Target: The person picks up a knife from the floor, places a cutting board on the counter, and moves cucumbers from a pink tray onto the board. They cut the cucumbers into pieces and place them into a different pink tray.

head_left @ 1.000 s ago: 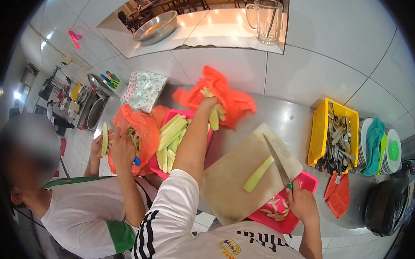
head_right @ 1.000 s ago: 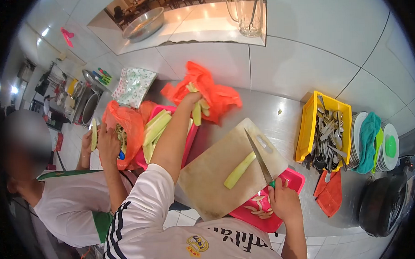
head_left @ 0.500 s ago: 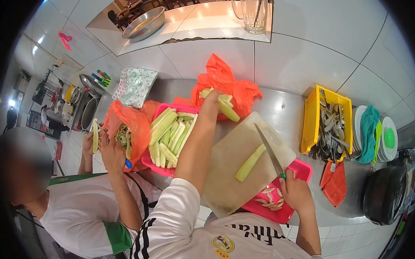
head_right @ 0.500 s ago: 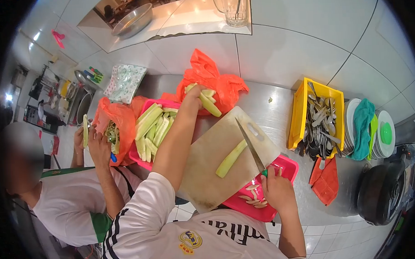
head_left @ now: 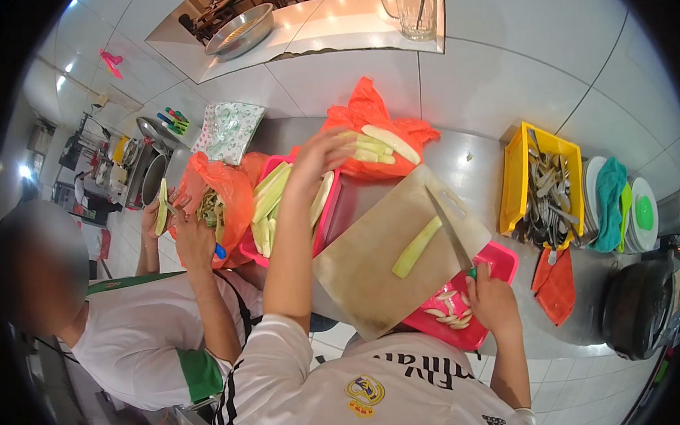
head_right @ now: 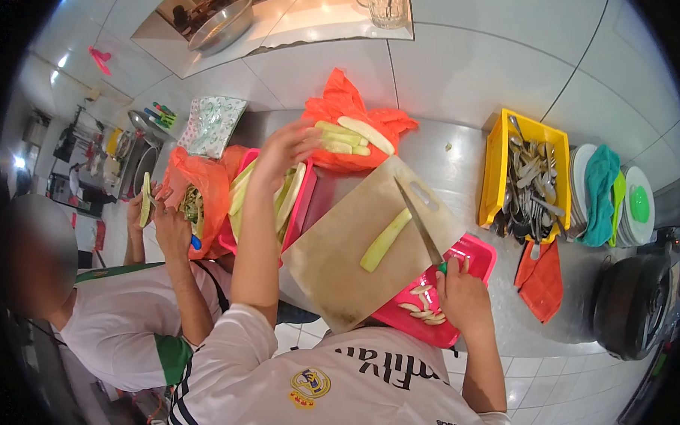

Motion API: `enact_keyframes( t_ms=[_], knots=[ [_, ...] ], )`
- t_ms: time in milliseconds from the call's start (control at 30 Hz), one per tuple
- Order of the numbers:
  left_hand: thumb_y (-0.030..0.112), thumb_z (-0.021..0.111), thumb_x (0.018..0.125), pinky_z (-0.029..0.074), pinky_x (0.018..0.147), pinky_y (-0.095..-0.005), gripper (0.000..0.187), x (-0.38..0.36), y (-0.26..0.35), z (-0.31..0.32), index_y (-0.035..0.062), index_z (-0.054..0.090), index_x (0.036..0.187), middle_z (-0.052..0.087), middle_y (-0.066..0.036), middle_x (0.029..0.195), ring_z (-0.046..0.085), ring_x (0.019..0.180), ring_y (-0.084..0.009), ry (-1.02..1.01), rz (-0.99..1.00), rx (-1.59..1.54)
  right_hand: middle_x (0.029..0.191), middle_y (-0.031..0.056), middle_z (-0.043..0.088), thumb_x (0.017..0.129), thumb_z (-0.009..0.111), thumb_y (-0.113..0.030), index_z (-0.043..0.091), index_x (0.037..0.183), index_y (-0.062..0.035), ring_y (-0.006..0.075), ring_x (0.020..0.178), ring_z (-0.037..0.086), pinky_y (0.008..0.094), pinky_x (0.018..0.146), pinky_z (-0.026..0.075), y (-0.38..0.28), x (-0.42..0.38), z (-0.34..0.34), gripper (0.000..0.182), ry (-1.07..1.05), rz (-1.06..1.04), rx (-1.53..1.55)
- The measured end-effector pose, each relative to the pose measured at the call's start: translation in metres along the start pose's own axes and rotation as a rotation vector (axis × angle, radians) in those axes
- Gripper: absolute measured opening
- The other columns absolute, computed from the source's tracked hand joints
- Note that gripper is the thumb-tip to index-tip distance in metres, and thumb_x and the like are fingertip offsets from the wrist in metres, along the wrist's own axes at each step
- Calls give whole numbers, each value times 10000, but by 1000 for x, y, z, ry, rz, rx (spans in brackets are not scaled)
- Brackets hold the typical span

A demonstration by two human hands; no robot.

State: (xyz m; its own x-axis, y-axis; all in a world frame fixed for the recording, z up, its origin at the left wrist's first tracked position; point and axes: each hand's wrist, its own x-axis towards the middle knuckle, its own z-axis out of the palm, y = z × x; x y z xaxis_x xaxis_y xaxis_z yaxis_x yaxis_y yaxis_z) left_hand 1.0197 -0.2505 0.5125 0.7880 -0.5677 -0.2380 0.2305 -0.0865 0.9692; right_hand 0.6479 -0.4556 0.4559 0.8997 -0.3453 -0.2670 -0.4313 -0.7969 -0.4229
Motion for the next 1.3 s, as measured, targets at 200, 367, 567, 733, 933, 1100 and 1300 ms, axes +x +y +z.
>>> enact_keyframes(
  t_ms=[200, 367, 567, 733, 933, 1100, 1300],
  knots=[
    [244, 743, 883, 503, 997, -427, 544, -127, -69, -59, 6, 582, 1344, 661, -222, 1274, 635, 1170, -367, 241, -127, 1209, 687, 250, 654, 1047, 547, -251, 505, 1032, -5, 459, 638, 669, 570, 579, 524, 2, -1, 5, 251, 81, -54, -24],
    [327, 778, 885, 434, 1107, -464, 635, -109, -138, -87, 7, 563, 1391, 592, -254, 1380, 545, 1287, -420, 282, 334, 1037, 673, 244, 646, 1047, 558, -248, 500, 1033, -11, 455, 629, 663, 562, 566, 513, -8, -6, 2, 244, 153, -78, 24],
    [307, 676, 952, 514, 950, -529, 457, -71, -119, -45, -17, 640, 1273, 690, -288, 1149, 657, 1100, -445, 293, 223, 1208, 651, 226, 649, 1044, 571, -273, 518, 1054, -8, 444, 608, 660, 547, 572, 517, -6, -31, 4, 271, 230, -3, -37],
    [298, 676, 955, 560, 769, -529, 322, -67, -103, -35, -8, 702, 1054, 721, -257, 848, 700, 832, -473, 476, 250, 1313, 689, 225, 662, 1051, 557, -256, 544, 1062, -18, 465, 656, 657, 562, 601, 498, -5, -61, 6, 239, 192, 85, -7],
    [362, 753, 936, 547, 726, -434, 403, 3, -29, -17, -25, 721, 1041, 754, -207, 876, 744, 790, -319, 424, 517, 785, 696, 257, 646, 1053, 549, -247, 552, 1104, -13, 480, 679, 650, 572, 608, 477, 0, -95, 20, 240, 237, 176, 92],
    [449, 691, 962, 538, 897, -453, 604, 146, -90, -28, -67, 640, 1273, 724, -273, 1107, 711, 1038, -383, 485, 89, 894, 695, 265, 640, 1054, 549, -251, 550, 1100, -20, 485, 695, 648, 579, 615, 467, -9, -115, 29, 235, 275, 238, 91],
    [474, 632, 990, 495, 996, -497, 669, -40, -89, 55, -37, 537, 1411, 684, -302, 1166, 651, 1118, -452, 25, 366, 979, 635, 190, 636, 1063, 532, -223, 526, 1057, -20, 390, 613, 681, 479, 575, 500, -6, -148, 37, 204, 313, 370, 331]
  ],
)
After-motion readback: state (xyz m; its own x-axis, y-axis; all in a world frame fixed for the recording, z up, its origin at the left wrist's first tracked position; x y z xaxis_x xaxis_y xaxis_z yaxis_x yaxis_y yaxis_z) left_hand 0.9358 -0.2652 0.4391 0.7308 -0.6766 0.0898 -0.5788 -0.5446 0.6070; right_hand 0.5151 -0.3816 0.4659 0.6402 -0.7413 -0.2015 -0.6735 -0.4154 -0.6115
